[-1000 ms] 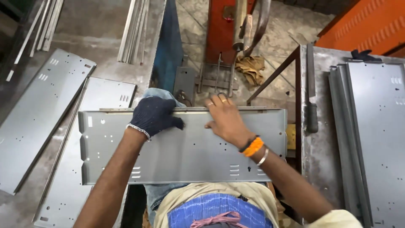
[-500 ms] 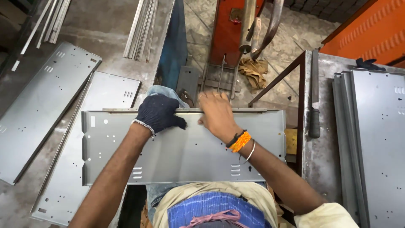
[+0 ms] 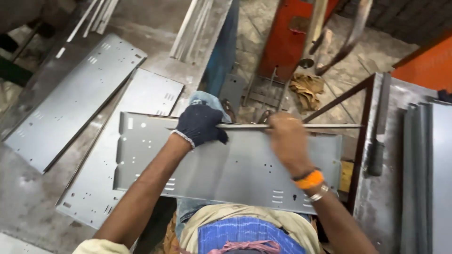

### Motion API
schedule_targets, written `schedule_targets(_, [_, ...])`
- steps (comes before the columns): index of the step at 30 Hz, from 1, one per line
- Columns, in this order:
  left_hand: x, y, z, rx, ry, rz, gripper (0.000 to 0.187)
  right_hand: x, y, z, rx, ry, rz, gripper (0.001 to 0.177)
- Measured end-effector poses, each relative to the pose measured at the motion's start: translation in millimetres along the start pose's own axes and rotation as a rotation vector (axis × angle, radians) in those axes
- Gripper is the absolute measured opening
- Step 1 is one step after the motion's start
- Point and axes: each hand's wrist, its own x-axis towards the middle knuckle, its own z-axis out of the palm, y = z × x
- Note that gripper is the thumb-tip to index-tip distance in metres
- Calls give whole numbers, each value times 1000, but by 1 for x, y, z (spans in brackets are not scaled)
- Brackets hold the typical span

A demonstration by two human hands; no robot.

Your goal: Spot welding metal support bars onto metal panels using a industrial spot welding machine.

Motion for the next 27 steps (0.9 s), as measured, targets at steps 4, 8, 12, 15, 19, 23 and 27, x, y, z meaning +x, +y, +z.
schedule_targets(4, [-1, -6, 7, -33, 37, 22, 47, -29, 30, -61, -132, -32, 209, 16])
schedule_targets(8, [-5, -13, 21, -142, 145, 98, 54, -73, 51, -104, -257, -25, 345, 24])
schedule_targets(12, [-15, -15, 27, -131, 158, 77, 56, -114, 56, -108, -267, -40, 479, 24])
schedule_targets(15, [-28, -20, 23, -133, 128, -59, 54, -124, 52, -101, -230, 23, 479, 22])
schedule_targets(19, [-51, -27, 20, -92, 302, -107, 57, -119, 46, -95, -7, 179, 583, 22])
schedule_targets(23, [-70, -33, 13, -78, 370, -333, 53, -106, 44, -84, 43, 253, 628, 22])
schedule_targets(27, [-101, -72, 22, -39, 446, -630, 51, -88, 38, -60, 112, 242, 550, 22])
